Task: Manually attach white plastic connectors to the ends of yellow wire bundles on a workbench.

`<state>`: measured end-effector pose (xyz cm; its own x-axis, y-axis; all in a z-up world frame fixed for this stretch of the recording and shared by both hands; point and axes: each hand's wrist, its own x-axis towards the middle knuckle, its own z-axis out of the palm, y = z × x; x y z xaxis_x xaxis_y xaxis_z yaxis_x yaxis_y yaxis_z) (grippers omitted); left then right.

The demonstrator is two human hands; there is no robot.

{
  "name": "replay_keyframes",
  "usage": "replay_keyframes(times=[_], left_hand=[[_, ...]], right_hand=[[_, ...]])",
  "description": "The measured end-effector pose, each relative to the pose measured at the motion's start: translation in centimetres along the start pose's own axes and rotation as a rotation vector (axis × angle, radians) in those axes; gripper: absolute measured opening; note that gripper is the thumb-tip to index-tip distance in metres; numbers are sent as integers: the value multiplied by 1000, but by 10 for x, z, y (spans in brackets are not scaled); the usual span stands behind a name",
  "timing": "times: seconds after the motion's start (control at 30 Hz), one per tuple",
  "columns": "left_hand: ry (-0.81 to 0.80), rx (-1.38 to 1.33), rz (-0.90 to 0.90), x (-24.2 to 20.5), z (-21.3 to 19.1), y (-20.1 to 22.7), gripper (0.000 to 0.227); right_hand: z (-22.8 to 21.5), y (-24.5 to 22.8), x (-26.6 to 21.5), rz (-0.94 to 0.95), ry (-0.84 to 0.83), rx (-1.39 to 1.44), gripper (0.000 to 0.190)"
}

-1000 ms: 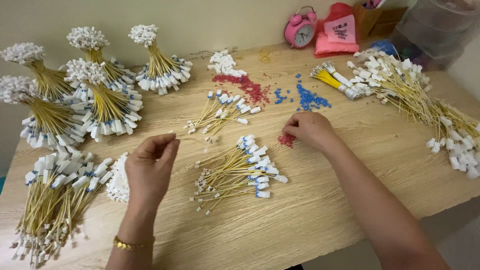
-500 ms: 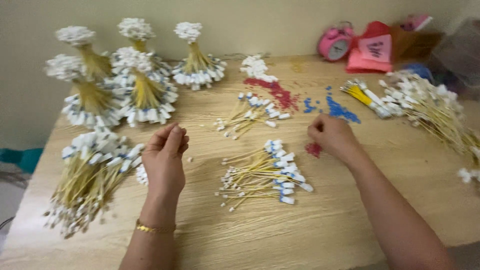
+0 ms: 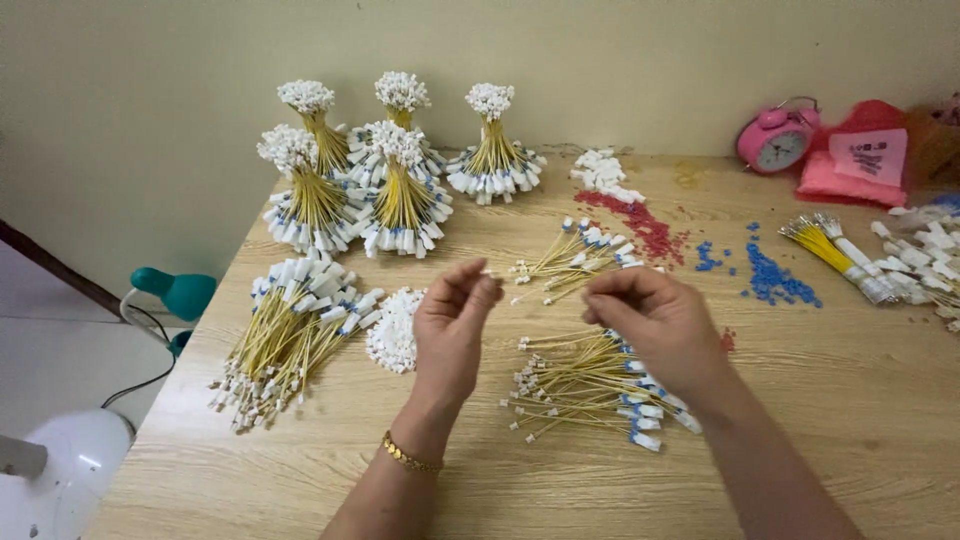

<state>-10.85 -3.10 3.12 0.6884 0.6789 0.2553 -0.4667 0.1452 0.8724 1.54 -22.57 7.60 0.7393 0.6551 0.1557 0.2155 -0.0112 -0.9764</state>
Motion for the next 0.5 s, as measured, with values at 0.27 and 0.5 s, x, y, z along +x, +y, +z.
replay_keyframes(times=[0.27,0.5], left_hand=[[-104,-127,-125,-11,7,-35,27],[-170,-124,-141,-17,8,-40,29]], right_hand=[[44,-15,-7,-194,19,-353,14],[48,-9,-6,-491,115,-633,8]])
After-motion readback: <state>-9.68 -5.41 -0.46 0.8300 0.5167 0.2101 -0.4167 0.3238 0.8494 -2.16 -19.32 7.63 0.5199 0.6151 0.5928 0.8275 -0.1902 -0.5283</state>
